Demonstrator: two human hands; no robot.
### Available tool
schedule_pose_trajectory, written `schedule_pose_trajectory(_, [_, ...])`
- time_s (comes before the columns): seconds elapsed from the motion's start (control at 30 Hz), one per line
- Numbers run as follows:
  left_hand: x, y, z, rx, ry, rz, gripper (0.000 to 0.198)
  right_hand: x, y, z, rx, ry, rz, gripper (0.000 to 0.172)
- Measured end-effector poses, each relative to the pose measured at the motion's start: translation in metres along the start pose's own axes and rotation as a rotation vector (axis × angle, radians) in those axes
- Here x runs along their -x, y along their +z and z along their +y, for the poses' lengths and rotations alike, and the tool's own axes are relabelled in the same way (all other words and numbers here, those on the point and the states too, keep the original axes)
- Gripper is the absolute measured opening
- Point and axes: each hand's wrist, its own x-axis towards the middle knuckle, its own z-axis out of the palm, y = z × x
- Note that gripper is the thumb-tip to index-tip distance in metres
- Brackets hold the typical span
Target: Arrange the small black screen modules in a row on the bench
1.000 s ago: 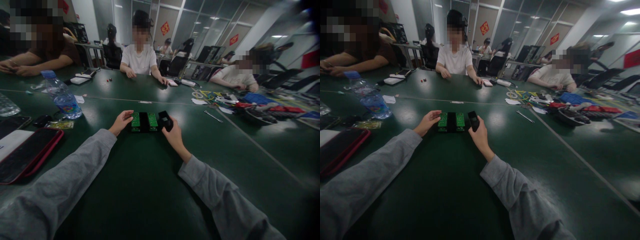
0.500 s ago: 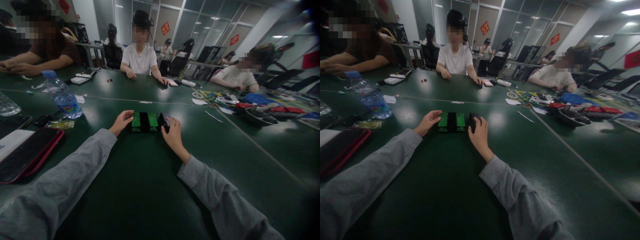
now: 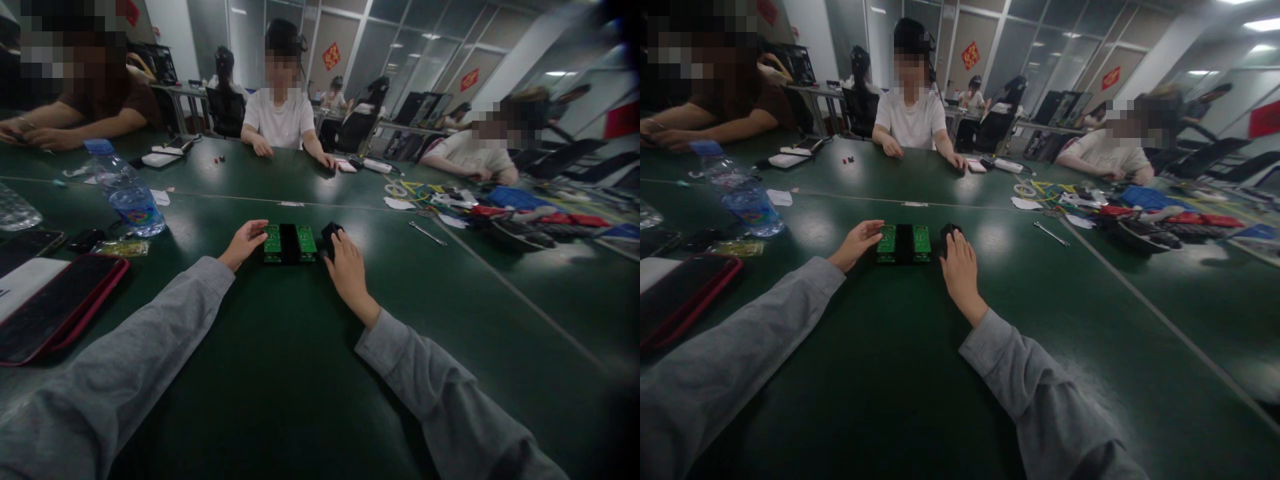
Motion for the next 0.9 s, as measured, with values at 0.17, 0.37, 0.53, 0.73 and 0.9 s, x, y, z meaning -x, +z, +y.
schedule_pose_trajectory(0.17, [0.000, -0.001, 0.000, -0.001, -0.004, -0.007, 0.040, 0.000, -0.001, -0.003, -0.025, -0.049, -0.008, 0.052])
schedule_pose_trajectory(0.37, [0.000, -0.001, 0.000, 0.006, -0.010, -0.007, 0.039, -0.002, 0.002, 0.003, -0.098, 0.153, 0.127, 0.061])
schedule_pose_trajectory(0.53, [0.000, -0.002, -0.001, -0.003, -0.012, -0.011, 0.039, -0.001, 0.010, 0.010, -0.200, 0.248, 0.071, 0.057])
schedule_pose_trajectory(0.73, [-0.002, -0.001, -0.003, 0.013, 0.005, 0.001, 0.039, 0.000, 0.011, 0.013, -0.187, 0.224, 0.052, 0.052])
schedule_pose_trajectory(0.9, [-0.001, -0.001, -0.002, 0.005, -0.015, -0.009, 0.039, -0.003, -0.005, -0.004, -0.075, 0.059, 0.117, 0.049])
